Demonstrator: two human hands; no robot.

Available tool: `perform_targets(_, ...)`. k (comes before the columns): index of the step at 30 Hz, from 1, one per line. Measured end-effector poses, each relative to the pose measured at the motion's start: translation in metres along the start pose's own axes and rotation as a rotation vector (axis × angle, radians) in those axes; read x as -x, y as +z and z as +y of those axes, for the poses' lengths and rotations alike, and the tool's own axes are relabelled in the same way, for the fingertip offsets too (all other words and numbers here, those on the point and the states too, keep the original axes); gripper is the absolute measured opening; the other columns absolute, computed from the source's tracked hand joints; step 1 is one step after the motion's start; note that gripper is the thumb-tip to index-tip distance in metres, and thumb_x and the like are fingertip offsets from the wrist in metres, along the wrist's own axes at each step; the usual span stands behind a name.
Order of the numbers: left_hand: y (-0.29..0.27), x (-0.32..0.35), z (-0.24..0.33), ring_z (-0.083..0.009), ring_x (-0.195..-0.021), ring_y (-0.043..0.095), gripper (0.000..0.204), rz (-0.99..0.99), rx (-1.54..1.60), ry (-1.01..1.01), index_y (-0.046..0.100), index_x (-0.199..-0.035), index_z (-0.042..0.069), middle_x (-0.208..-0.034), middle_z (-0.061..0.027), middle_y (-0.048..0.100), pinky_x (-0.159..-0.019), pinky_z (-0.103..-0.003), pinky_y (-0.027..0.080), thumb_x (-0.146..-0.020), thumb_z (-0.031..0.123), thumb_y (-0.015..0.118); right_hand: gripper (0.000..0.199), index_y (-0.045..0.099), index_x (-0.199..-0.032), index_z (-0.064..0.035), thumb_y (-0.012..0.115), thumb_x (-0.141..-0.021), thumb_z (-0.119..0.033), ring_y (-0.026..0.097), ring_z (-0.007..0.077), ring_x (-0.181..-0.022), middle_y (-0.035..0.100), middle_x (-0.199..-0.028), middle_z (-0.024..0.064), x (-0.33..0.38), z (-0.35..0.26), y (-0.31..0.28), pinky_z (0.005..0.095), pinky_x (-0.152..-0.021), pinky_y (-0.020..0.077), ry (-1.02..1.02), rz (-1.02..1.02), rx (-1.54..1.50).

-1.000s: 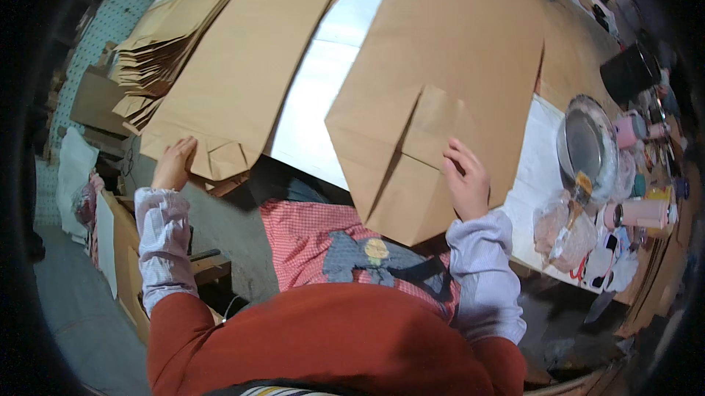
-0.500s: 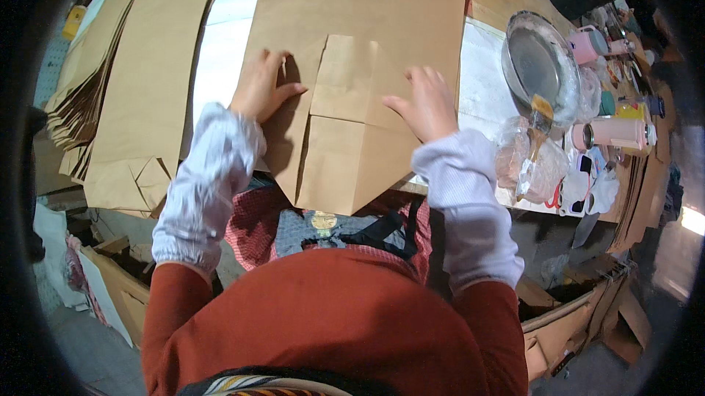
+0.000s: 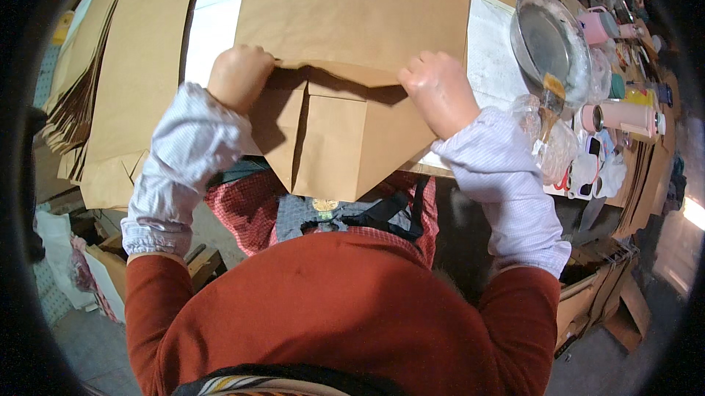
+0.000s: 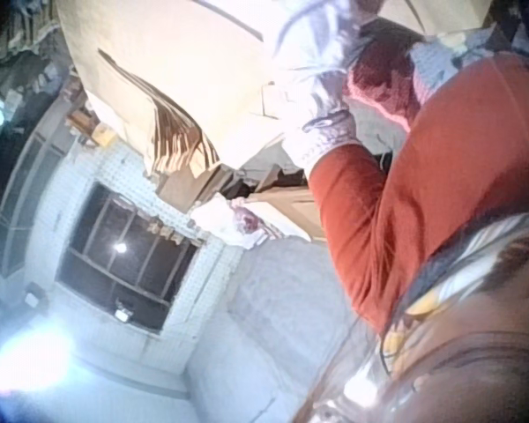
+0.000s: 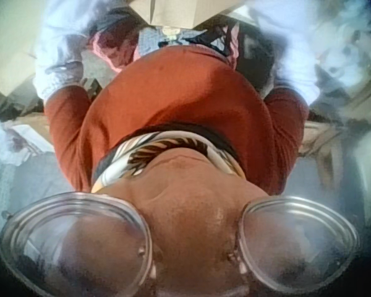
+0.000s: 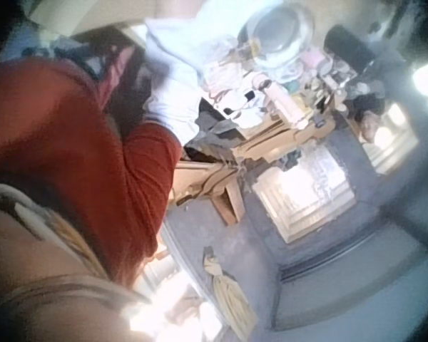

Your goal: The person repeatedly folds brown paper sheets into small box shapes, applies glue with a brush to the flaps, and presses them to seal. The person handles multiple paper sheets one at a time, folding and gluing each into a finished box.

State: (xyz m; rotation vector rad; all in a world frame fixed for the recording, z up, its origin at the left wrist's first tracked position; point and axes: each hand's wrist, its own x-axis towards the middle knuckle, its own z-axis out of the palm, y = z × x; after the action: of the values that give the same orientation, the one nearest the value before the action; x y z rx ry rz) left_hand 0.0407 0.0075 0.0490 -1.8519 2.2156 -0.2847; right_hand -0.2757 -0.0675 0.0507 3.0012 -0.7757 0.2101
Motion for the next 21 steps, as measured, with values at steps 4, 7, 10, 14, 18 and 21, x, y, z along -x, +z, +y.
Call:
perform_targets(4,-0.017,0.025,0.043,-0.0368,-0.131,0.046,0.05,0.058,0.117,0.004,0.052,-0.128,-0.009,-0.134,-0.0266,0.051,-0.11,-0.042,0.037,-0.082,0.009,0.056,0.051,0.054,-0.123,0.004,0.065,-0.078,-0.019,0.055,0.0342,-0.117,0.058,-0.122,0.0202,-0.012,-0.055,-0.006,0.0429,-0.098,0.0445,0.11,0.151,-0.146)
perform_targets(7,-0.013,0.031,0.062,-0.0416,-0.143,0.028,0.082,0.024,0.519,0.323,0.034,-0.14,-0.014,-0.149,-0.0302,0.034,-0.12,-0.047,0.017,-0.075,0.031,0.058,0.089,0.034,-0.144,0.0057,0.071,-0.077,-0.041,0.035,0.0348,-0.138,0.039,-0.147,0.0235,-0.022,-0.097,0.013,0.0445,-0.115,0.0277,0.174,0.066,-0.243)
perform_targets(10,0.005,0.04,0.051,-0.0433,-0.143,0.024,0.093,0.088,0.621,0.148,0.027,-0.144,-0.013,-0.151,-0.0318,0.027,-0.12,-0.048,0.014,-0.079,0.043,0.063,0.105,0.025,-0.148,0.0068,0.07,-0.077,-0.055,0.027,0.0362,-0.144,0.029,-0.153,0.0251,-0.007,-0.098,0.031,0.0463,-0.119,0.0201,0.287,0.024,-0.251)
perform_targets(14,0.023,0.052,0.022,-0.0442,-0.144,0.022,0.105,0.093,0.449,0.009,0.025,-0.144,-0.014,-0.151,-0.0318,0.028,-0.119,-0.049,0.015,-0.078,0.056,0.067,0.113,0.02,-0.148,0.0095,0.07,-0.075,-0.062,0.024,0.0381,-0.144,0.026,-0.154,0.0264,0.028,-0.071,0.032,0.048,-0.119,0.0171,0.397,0.072,-0.172)
perform_targets(18,0.015,0.031,0.004,-0.0353,-0.138,0.037,0.071,0.146,1.099,0.086,0.035,-0.144,-0.005,-0.144,-0.0249,0.043,-0.116,-0.043,0.026,-0.084,0.019,0.065,0.075,0.04,-0.143,-0.001,0.073,-0.083,-0.032,0.041,0.0332,-0.136,0.044,-0.145,0.0204,0.024,-0.035,0.021,0.0407,-0.114,0.0317,0.375,0.139,-0.927)
perform_targets(21,-0.001,0.005,0.007,-0.0226,-0.116,0.058,0.048,0.08,1.263,-0.274,0.051,-0.134,-0.001,-0.124,-0.0146,0.062,-0.1,-0.035,0.046,-0.086,-0.006,0.056,0.036,0.059,-0.121,0.0009,0.066,-0.088,-0.012,0.056,0.0252,-0.116,0.06,-0.121,0.0143,0.01,-0.013,0.024,0.0335,-0.1,0.0439,0.587,0.273,-1.029)
